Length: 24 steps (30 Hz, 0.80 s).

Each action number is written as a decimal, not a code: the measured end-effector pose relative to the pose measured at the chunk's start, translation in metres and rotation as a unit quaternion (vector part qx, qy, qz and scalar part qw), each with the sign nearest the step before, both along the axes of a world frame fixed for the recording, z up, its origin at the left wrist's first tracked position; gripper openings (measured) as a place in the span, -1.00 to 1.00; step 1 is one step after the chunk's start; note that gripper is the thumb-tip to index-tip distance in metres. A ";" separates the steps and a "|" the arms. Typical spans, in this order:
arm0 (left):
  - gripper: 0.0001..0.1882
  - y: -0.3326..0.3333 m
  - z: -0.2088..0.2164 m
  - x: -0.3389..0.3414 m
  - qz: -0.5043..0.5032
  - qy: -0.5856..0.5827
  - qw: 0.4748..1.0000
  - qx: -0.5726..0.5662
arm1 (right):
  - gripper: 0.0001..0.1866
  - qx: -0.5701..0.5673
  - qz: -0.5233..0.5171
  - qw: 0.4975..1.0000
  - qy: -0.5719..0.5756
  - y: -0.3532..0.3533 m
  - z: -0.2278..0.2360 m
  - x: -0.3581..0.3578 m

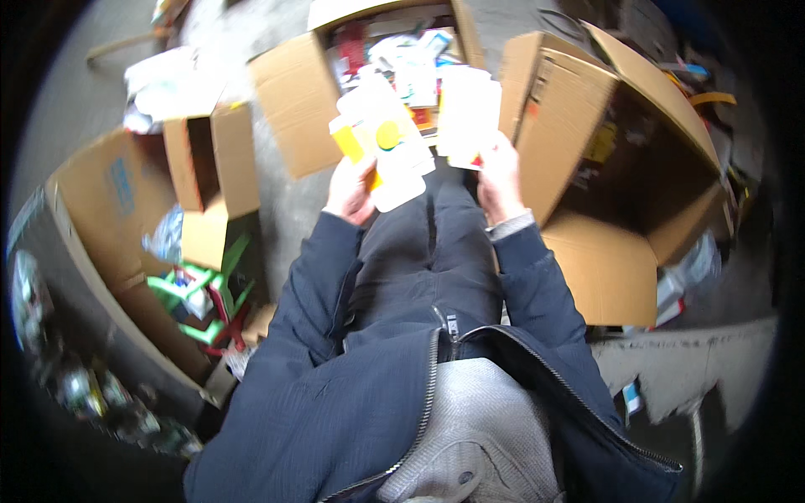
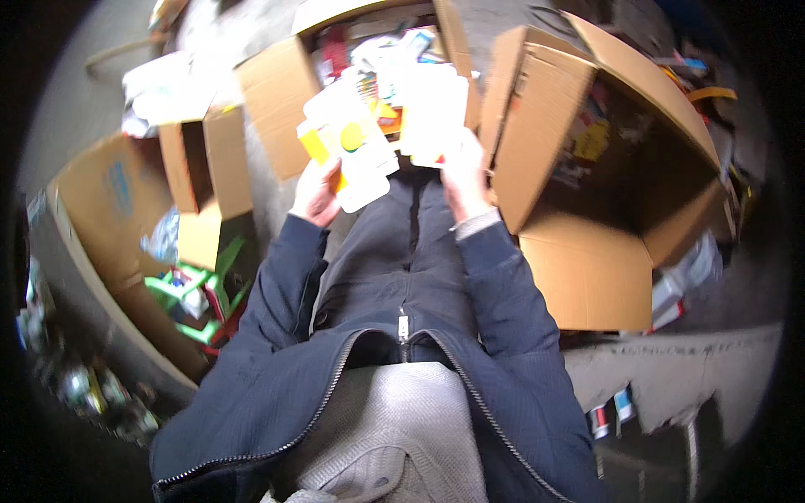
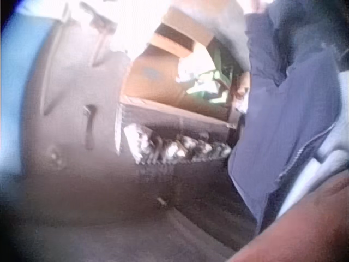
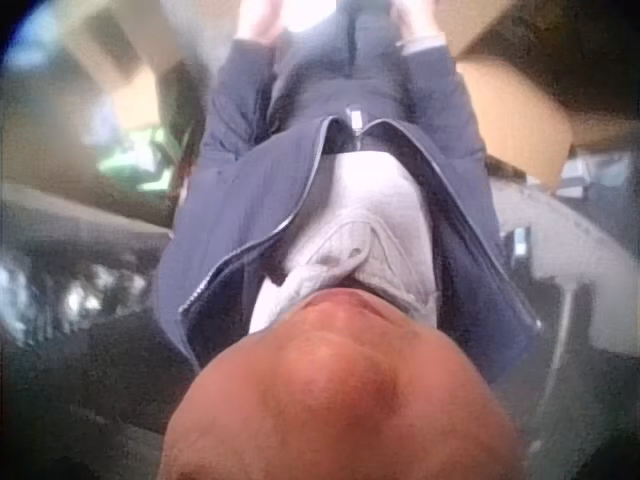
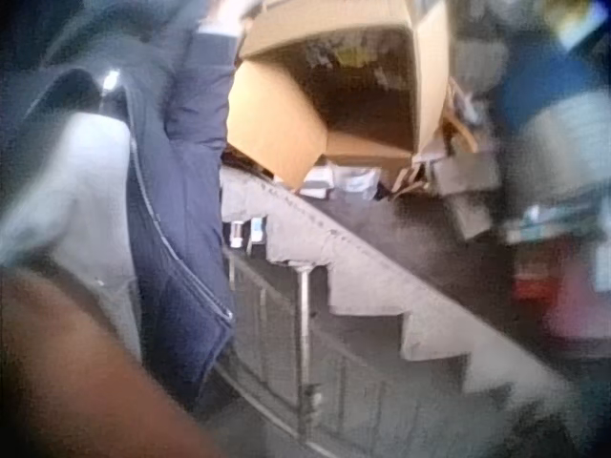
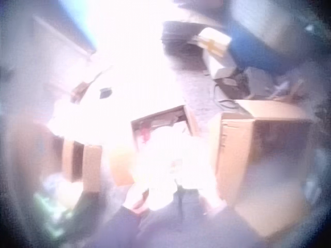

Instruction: The person repeatedly reaches into a large cardboard box, picks up small boxes and packets, briefly turns them over, and places them into a second box. The process continues across multiple boxes in a cluttered indoor space.

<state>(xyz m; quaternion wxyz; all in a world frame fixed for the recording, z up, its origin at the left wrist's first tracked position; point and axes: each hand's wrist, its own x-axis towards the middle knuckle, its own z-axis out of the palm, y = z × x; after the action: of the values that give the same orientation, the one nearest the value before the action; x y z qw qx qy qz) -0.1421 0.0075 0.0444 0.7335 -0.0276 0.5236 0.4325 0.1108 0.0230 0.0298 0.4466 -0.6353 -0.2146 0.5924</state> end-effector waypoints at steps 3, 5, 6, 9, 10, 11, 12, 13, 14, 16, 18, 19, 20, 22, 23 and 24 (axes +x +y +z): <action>-0.71 0.022 -0.018 -0.006 -0.083 0.076 0.993 0.028 | -0.82 0.067 0.111 0.976 -0.176 0.006 0.002 0.001; -0.65 0.040 -0.029 -0.007 -0.155 0.012 0.985 0.076 | -0.82 -0.069 0.100 0.980 -0.155 0.007 0.015 0.004; -0.57 0.045 -0.030 -0.011 -0.126 0.059 0.989 0.044 | -0.79 -0.040 0.059 0.986 -0.151 0.003 0.027 0.010; -0.17 0.055 -0.031 -0.017 -0.132 0.218 0.964 -0.078 | -0.78 -0.022 -0.013 0.995 -0.092 -0.010 0.066 0.029; -0.19 0.056 -0.031 -0.012 -0.148 0.226 0.960 -0.075 | -0.80 0.008 -0.033 0.996 -0.078 -0.012 0.070 0.050; -0.20 0.056 -0.032 -0.005 -0.169 0.243 0.953 -0.061 | -0.86 0.090 -0.062 0.985 -0.130 -0.014 0.074 0.068; -0.22 0.055 -0.031 0.006 -0.177 0.242 0.953 -0.051 | -0.85 0.082 -0.089 0.979 -0.166 -0.019 0.074 0.089; -0.24 0.055 -0.029 0.020 -0.198 0.246 0.948 -0.033 | -0.84 0.067 -0.118 0.975 -0.177 -0.023 0.070 0.110; -0.29 0.053 -0.025 0.040 -0.205 0.245 0.947 -0.016 | -0.85 0.068 -0.159 0.971 -0.168 -0.028 0.062 0.134; -0.38 0.051 -0.015 0.088 -0.258 0.271 0.926 0.043 | -0.89 0.028 -0.223 0.965 -0.132 -0.038 0.031 0.193; -0.45 0.048 0.000 0.141 -0.309 0.291 0.897 0.124 | -0.83 -0.080 -0.316 0.935 -0.142 -0.056 -0.007 0.256; -0.48 0.046 0.008 0.170 -0.338 0.307 0.867 0.197 | -0.77 -0.139 -0.347 0.914 -0.161 -0.066 -0.028 0.289; -0.50 0.043 0.015 0.197 -0.370 0.322 0.827 0.273 | -0.72 -0.192 -0.359 0.887 -0.217 -0.074 -0.052 0.320; -0.55 0.041 0.027 0.249 -0.426 0.358 0.710 0.431 | -0.66 -0.255 -0.352 0.850 -0.298 -0.098 -0.089 0.365; -0.59 0.045 0.029 0.271 -0.441 0.376 0.622 0.527 | -0.60 -0.273 -0.355 0.842 -0.302 -0.107 -0.107 0.382; -0.61 0.048 0.028 0.293 -0.445 0.362 0.554 0.603 | -0.58 -0.288 -0.308 0.845 -0.329 -0.112 -0.122 0.402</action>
<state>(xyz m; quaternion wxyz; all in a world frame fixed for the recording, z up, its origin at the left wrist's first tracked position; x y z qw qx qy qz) 0.1512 0.0556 0.0729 0.4258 0.8167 0.3073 0.2395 0.5127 -0.0887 -0.0922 0.3059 -0.9265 0.0383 0.2156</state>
